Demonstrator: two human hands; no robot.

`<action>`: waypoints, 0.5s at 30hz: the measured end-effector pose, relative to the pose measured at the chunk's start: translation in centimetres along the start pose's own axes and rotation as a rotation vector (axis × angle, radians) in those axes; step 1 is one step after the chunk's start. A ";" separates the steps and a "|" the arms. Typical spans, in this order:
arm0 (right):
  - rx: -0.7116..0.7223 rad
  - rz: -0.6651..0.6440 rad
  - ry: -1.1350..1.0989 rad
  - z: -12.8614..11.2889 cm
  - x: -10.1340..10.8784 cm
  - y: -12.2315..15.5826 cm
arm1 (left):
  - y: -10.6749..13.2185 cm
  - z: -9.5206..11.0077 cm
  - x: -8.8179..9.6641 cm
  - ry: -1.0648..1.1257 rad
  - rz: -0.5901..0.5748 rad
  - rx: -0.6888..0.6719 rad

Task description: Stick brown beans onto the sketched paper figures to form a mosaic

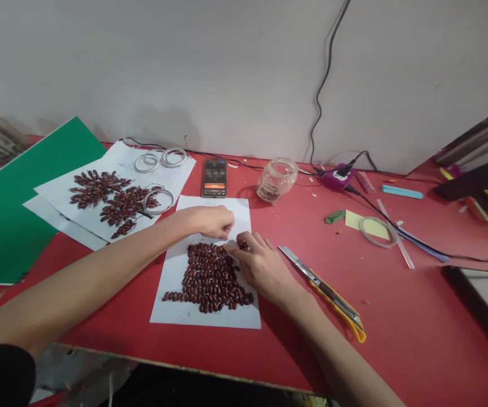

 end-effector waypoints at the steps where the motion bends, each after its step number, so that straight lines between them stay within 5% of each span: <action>1: 0.004 0.002 0.001 0.0 0.1 0.0 | 0.1 -0.2 0.0 0.005 0.010 0.021; 11: 0.039 -0.031 -0.024 0.0 0.6 0.0 | -0.5 -3.1 0.2 0.074 -0.081 0.278; 15: -0.004 -0.007 -0.185 0.8 0.9 0.2 | 2.4 -2.8 3.2 -0.015 0.109 0.326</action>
Point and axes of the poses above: each hand's wrist, its own y-axis away from the middle knuckle, its own x-axis out of the back of the hand, z = x × y, the point moved 10 cm from there along -y, towards the middle knuckle, and after that the axes turned 11 degrees about -x, right-handed, at the moved point
